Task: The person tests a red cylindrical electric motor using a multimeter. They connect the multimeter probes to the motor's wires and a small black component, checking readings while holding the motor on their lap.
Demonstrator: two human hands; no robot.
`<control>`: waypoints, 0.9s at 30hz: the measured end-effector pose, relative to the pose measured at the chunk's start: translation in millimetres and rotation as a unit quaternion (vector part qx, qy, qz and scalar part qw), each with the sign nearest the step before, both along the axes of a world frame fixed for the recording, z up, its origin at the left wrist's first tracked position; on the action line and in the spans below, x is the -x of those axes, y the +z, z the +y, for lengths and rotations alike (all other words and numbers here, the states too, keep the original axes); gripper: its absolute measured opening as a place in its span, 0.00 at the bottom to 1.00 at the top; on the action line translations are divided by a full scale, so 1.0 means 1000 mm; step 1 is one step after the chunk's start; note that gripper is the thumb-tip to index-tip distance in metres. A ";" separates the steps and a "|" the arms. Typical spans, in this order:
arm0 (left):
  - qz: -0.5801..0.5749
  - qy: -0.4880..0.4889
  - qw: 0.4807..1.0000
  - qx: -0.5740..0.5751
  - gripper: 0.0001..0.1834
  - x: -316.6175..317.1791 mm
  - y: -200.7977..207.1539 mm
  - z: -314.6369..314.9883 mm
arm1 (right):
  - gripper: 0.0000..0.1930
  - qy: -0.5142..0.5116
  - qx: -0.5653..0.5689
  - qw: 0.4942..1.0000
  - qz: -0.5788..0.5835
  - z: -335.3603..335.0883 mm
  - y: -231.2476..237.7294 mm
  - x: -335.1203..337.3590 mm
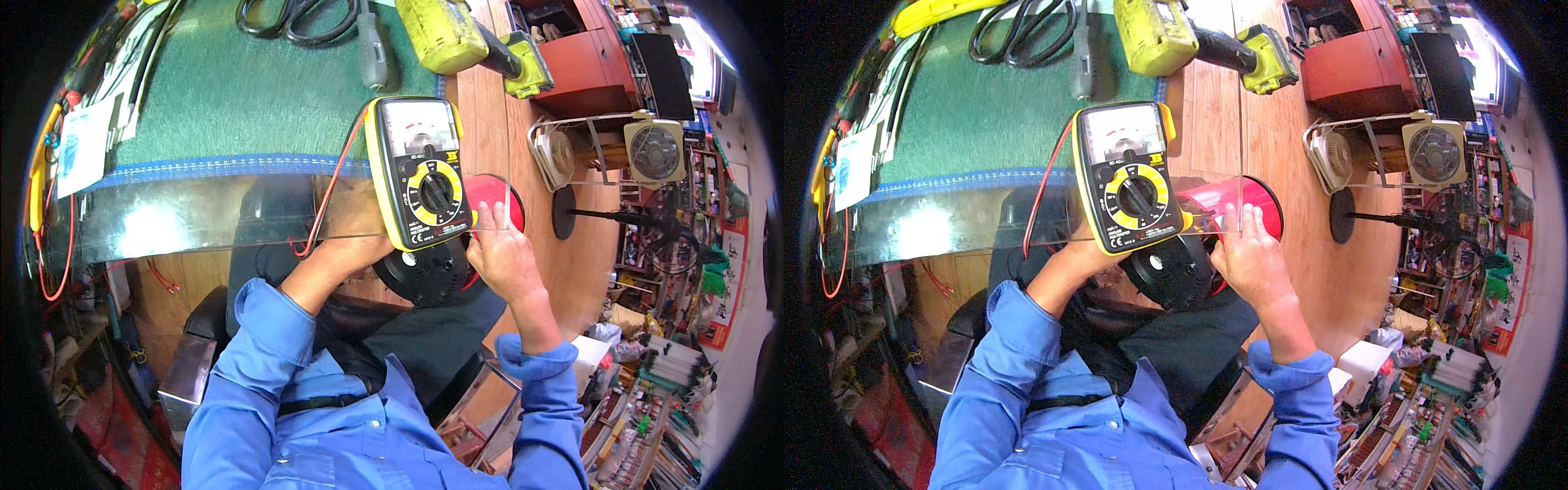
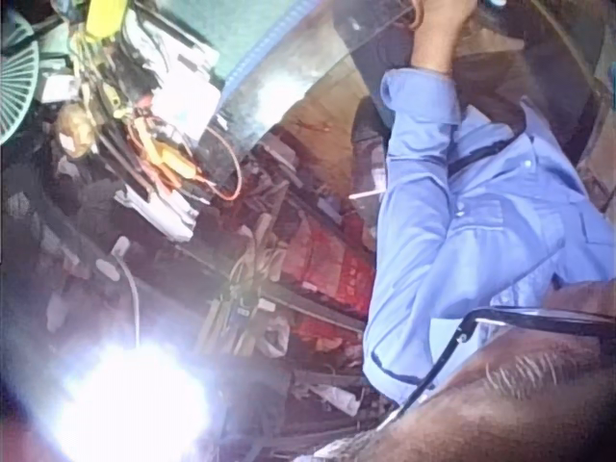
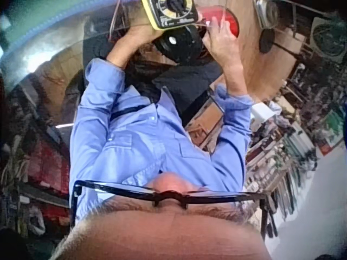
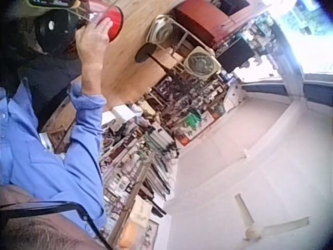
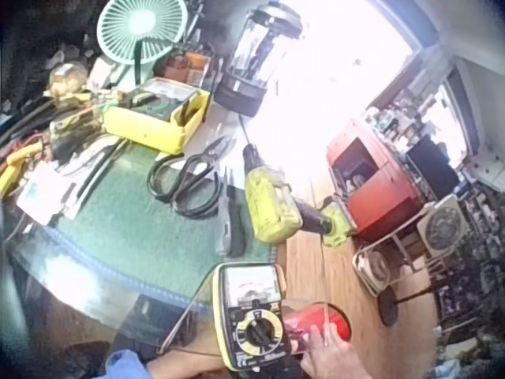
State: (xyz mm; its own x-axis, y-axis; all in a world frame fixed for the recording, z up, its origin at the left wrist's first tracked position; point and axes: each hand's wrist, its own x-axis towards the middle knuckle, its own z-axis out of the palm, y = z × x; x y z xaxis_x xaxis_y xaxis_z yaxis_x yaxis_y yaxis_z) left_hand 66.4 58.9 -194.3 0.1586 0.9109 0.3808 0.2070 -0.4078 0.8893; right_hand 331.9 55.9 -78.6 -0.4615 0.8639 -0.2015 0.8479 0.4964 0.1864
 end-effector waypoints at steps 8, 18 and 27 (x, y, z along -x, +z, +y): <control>-0.006 -0.056 0.994 -0.091 0.23 -0.031 0.003 -0.007 | 0.36 -0.011 0.026 0.999 -0.017 -0.001 -0.006 -0.016; -0.091 -0.091 0.990 0.051 0.33 -0.041 -0.011 -0.024 | 0.33 -0.013 0.009 0.994 0.110 0.011 0.016 -0.014; 0.109 -0.124 0.984 -0.068 0.19 -0.040 0.038 -0.039 | 0.38 -0.340 0.060 0.838 0.422 0.032 -0.057 -0.137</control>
State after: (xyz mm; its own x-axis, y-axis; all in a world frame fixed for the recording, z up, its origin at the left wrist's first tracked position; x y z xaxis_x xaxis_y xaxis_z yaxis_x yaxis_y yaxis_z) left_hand 106.7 20.1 -156.2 0.4613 0.7765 0.4292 0.2666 -0.5827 0.7677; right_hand 469.0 88.1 -135.4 0.1078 0.9819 -0.1560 0.7474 -0.1835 -0.6385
